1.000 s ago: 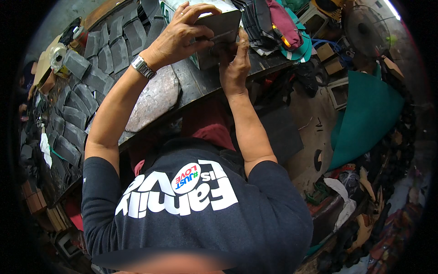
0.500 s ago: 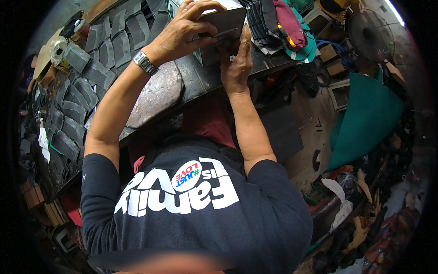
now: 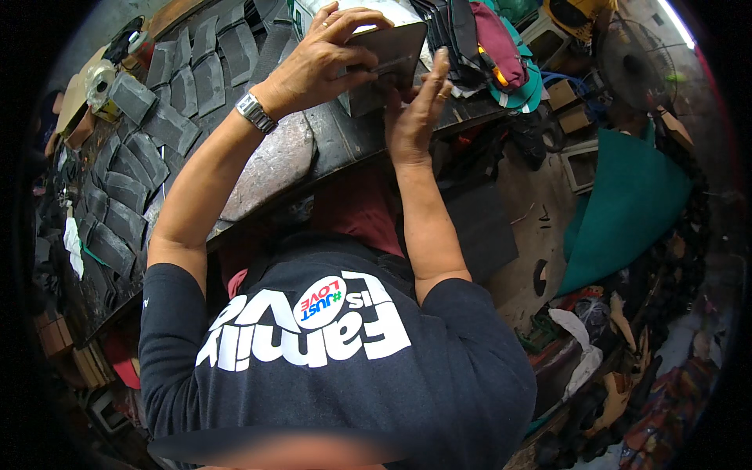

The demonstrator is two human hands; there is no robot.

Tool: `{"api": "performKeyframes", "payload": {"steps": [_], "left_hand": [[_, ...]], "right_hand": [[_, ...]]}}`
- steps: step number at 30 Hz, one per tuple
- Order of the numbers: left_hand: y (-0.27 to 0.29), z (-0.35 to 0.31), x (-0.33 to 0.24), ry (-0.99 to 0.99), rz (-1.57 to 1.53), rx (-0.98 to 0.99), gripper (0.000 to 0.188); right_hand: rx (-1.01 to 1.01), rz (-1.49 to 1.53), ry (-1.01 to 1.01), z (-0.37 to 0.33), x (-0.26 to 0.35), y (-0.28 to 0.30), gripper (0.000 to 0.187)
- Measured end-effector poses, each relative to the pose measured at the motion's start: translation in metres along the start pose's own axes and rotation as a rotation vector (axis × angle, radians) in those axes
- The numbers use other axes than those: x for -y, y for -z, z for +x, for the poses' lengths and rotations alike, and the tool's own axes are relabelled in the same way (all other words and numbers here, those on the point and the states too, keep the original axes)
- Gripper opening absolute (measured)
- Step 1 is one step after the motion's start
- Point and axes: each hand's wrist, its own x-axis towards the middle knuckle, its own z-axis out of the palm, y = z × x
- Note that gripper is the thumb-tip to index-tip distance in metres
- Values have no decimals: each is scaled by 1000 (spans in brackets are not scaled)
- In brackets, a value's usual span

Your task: The person folds and aligns black leather pieces on a workbench, then uses a hammer to shape and secure the edges. They handle a white cloth and a metal canister before continuing to assemble the leather item.

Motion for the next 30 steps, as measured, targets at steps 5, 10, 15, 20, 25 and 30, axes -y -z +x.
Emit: {"api": "performKeyframes", "payload": {"steps": [5, 10, 15, 20, 25, 30], "left_hand": [[-1, -6, 5, -89, 90, -75, 16], [-6, -7, 4, -144, 76, -64, 18], [-13, -10, 2, -173, 66, -60, 13], [-17, -9, 2, -180, 83, -32, 12], [-10, -6, 1, -265, 87, 0, 13], [3, -8, 5, -228, 57, 29, 14]], "right_hand": [[170, 65, -176, 8, -22, 12, 118], [575, 843, -428, 12, -52, 0, 70], [512, 710, -449, -3, -56, 0, 41], [407, 644, -403, -11, -47, -2, 40], [323, 605, -434, -26, -36, -7, 48], [488, 666, -412, -7, -12, 13, 107]]}}
